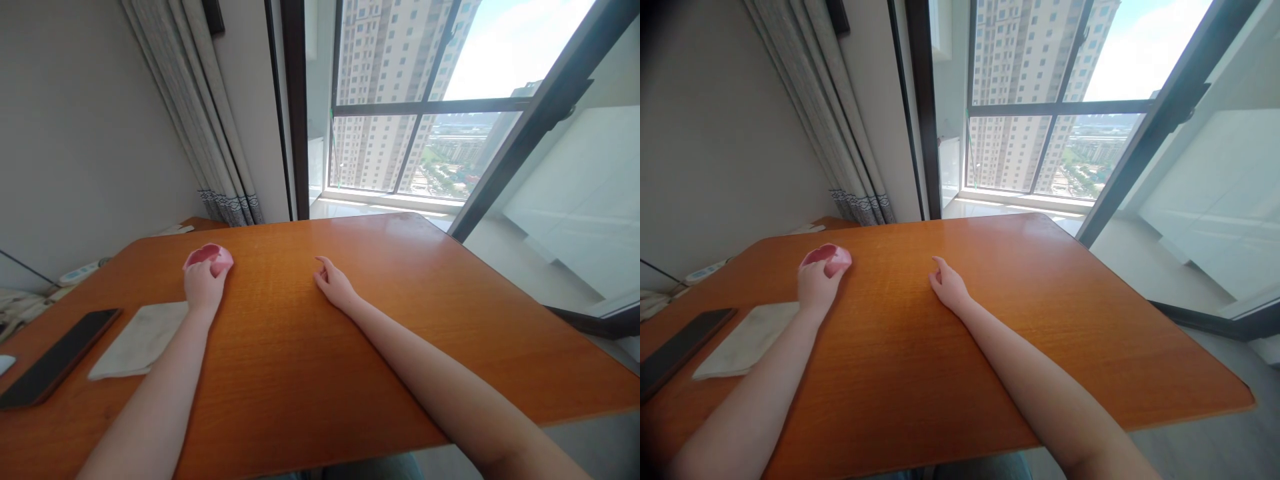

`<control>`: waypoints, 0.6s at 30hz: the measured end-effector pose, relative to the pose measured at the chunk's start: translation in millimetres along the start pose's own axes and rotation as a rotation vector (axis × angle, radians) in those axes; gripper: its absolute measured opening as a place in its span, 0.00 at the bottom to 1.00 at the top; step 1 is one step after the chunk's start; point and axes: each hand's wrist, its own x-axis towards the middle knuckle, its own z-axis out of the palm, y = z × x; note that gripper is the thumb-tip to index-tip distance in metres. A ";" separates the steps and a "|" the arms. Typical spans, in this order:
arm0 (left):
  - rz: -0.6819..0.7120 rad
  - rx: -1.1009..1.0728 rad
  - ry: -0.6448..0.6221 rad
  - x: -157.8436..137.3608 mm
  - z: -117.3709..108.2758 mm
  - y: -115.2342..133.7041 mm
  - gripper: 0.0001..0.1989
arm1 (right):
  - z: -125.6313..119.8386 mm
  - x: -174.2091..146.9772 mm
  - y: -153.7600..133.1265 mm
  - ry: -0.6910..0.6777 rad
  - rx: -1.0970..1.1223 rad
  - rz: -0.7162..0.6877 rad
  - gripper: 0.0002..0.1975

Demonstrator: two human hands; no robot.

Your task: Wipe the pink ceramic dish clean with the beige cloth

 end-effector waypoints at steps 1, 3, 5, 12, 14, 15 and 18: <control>0.038 -0.030 0.023 -1.9 -2.1 11.6 0.15 | 1.1 2.3 2.9 0.065 0.079 0.040 0.24; 0.151 -0.115 0.035 -8.9 -6.8 41.9 0.12 | 2.7 6.7 8.6 0.176 0.222 0.107 0.24; 0.268 -0.233 0.002 -20.6 -12.0 76.7 0.13 | 3.1 8.8 11.5 0.230 0.316 0.145 0.24; 0.586 -0.510 -0.245 -60.0 -26.8 143.8 0.12 | -3.3 -7.2 -11.5 0.133 0.255 -0.200 0.26; 0.603 -0.559 -0.278 -62.2 -28.3 143.3 0.12 | -6.4 -11.7 -19.5 0.033 0.149 -0.294 0.24; 0.605 -0.579 -0.289 -62.2 -28.6 142.1 0.12 | -7.8 -13.0 -22.3 -0.006 0.101 -0.321 0.21; 0.605 -0.610 -0.312 -60.7 -28.2 139.1 0.13 | -10.4 -14.4 -26.0 -0.045 0.024 -0.333 0.13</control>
